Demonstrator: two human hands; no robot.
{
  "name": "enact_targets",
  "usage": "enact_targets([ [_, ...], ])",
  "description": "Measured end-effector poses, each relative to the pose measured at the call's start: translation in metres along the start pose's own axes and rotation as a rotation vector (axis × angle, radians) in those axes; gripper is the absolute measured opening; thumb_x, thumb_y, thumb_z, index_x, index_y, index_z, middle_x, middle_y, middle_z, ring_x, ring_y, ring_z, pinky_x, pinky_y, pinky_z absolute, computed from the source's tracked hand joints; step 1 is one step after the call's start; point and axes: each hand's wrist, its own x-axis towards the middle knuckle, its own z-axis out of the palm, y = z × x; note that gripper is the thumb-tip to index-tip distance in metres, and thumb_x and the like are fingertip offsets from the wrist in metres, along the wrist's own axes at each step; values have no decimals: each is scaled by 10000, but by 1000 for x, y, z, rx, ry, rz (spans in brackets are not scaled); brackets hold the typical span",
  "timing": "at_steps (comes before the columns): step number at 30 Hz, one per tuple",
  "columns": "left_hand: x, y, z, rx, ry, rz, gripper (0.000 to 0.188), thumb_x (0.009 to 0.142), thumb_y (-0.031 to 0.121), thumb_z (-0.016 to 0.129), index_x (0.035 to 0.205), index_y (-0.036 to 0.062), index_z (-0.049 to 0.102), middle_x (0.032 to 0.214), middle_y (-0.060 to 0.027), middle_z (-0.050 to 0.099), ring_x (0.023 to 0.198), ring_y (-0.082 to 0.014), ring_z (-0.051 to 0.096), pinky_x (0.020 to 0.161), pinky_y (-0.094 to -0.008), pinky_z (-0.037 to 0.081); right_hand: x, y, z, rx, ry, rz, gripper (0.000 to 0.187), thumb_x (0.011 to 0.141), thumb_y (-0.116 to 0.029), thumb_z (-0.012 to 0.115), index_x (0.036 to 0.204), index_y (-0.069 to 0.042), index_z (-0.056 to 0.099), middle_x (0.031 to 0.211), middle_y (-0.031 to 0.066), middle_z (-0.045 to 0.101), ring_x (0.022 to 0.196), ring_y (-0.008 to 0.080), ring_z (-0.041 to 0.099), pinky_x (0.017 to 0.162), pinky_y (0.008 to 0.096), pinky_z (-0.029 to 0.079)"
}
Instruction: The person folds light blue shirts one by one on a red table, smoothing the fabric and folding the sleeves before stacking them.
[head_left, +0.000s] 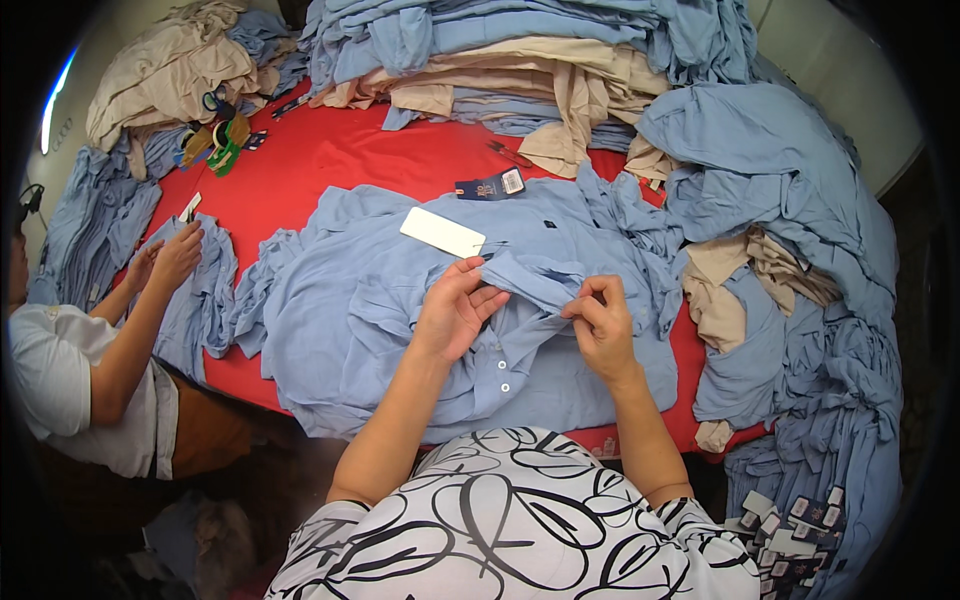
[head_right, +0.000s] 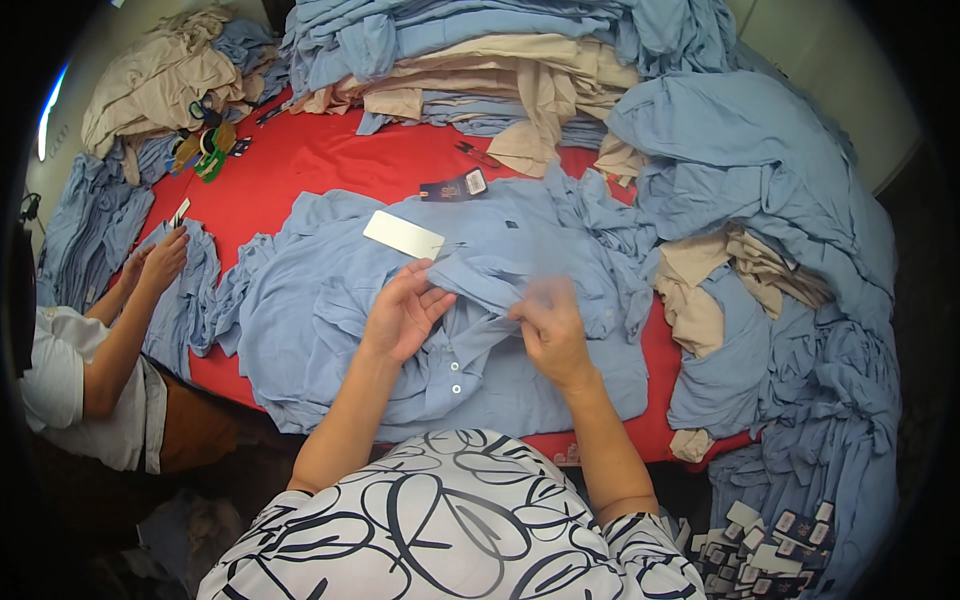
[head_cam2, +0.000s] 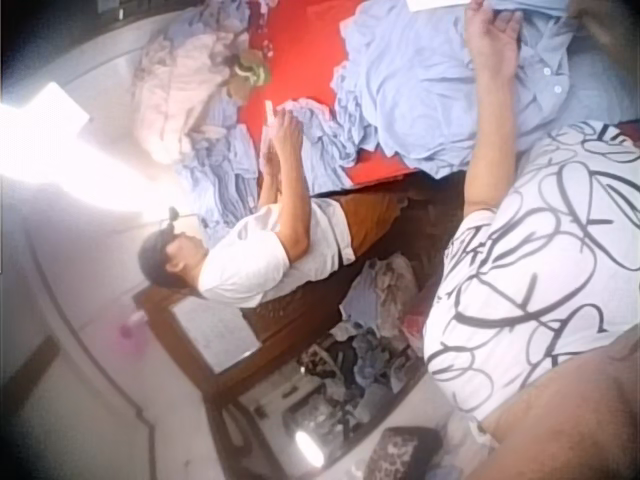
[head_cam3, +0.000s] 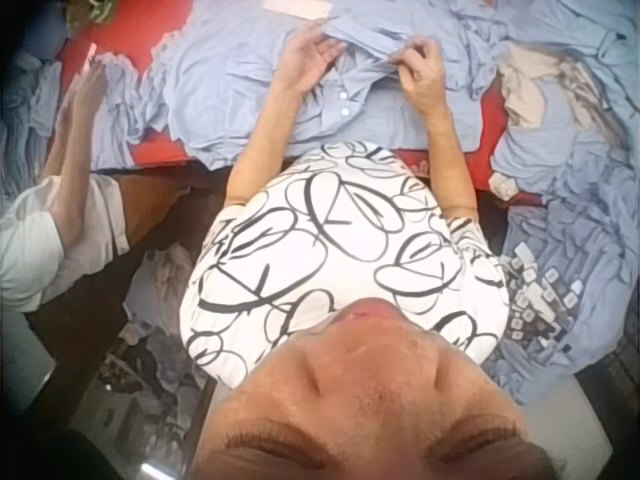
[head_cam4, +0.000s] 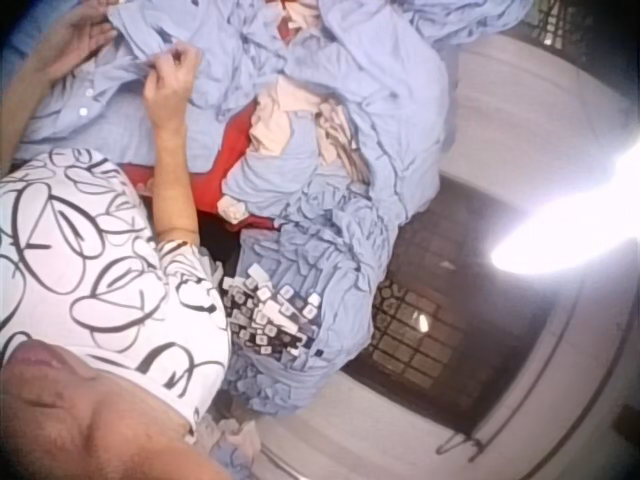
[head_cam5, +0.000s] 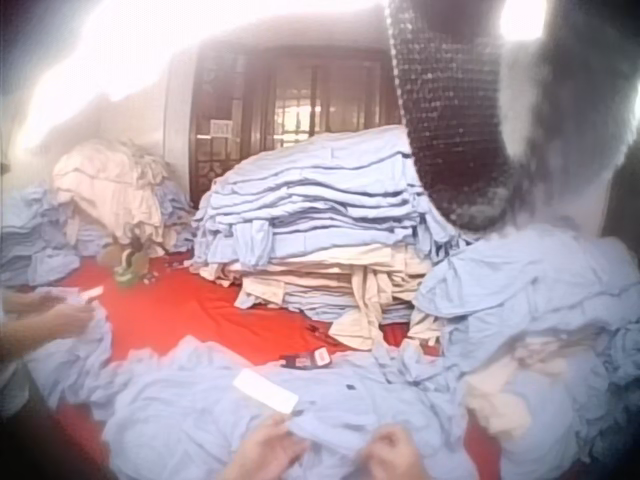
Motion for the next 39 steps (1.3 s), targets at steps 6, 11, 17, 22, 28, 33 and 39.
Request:
enact_targets([
  [6, -1, -9, -7, 91, -1, 110, 300, 905, -21, 577, 1179, 49, 479, 1052, -98, 613, 955, -191, 652, 868, -325, 563, 3, -2, 2, 35, 25, 25, 221, 660, 105, 590, 806, -46, 660, 900, 131, 533, 895, 314, 538, 779, 383, 449],
  [11, -3, -11, 5, 439, -7, 211, 266, 883, 20, 630, 1146, 35, 598, 997, -59, 603, 925, -160, 624, 838, -295, 542, 10, -2, -5, 138, 77, 119, 214, 728, 90, 599, 877, -36, 687, 985, 138, 577, 897, 282, 572, 754, 357, 465],
  [17, -6, -6, 14, 1582, 112, 364, 169, 817, 124, 718, 951, 21, 722, 901, -91, 540, 812, -227, 573, 733, -357, 476, 37, -11, -12, 70, 124, 194, 73, 877, -52, 641, 912, 12, 650, 997, 105, 616, 857, 173, 585, 707, 279, 471],
  [22, -2, -11, 16, 1756, 46, 741, 141, 818, 137, 714, 885, 13, 710, 972, -109, 575, 804, -252, 572, 727, -361, 476, 13, 10, -18, -31, -153, 532, 246, 914, -217, 657, 859, 21, 631, 690, 58, 574, 634, 131, 512, 575, 292, 414],
  [28, 2, -8, 15, 1173, -87, 411, 68, 869, 86, 642, 862, 18, 639, 1128, -95, 625, 881, -161, 579, 783, -301, 466, 4, 14, 11, -43, -192, 555, 268, 910, -221, 657, 829, 25, 590, 627, 26, 518, 587, 91, 455, 537, 283, 384],
  [33, 0, -17, 21, 667, -285, -25, 133, 922, 56, 571, 1047, 14, 578, 1169, -72, 639, 961, -69, 562, 828, -225, 460, 32, -17, 4, 20, 178, 303, 187, 898, -148, 659, 842, 16, 592, 655, 45, 541, 593, 89, 472, 542, 285, 399],
  [39, 1, -27, 10, 1156, -519, 348, 371, 964, 129, 554, 1313, 14, 503, 1249, -114, 600, 1129, -185, 567, 980, -306, 452, 27, -117, 39, 105, -163, -227, 170, 835, -91, 681, 958, 16, 631, 845, 149, 625, 755, 326, 615, 674, 397, 512],
])
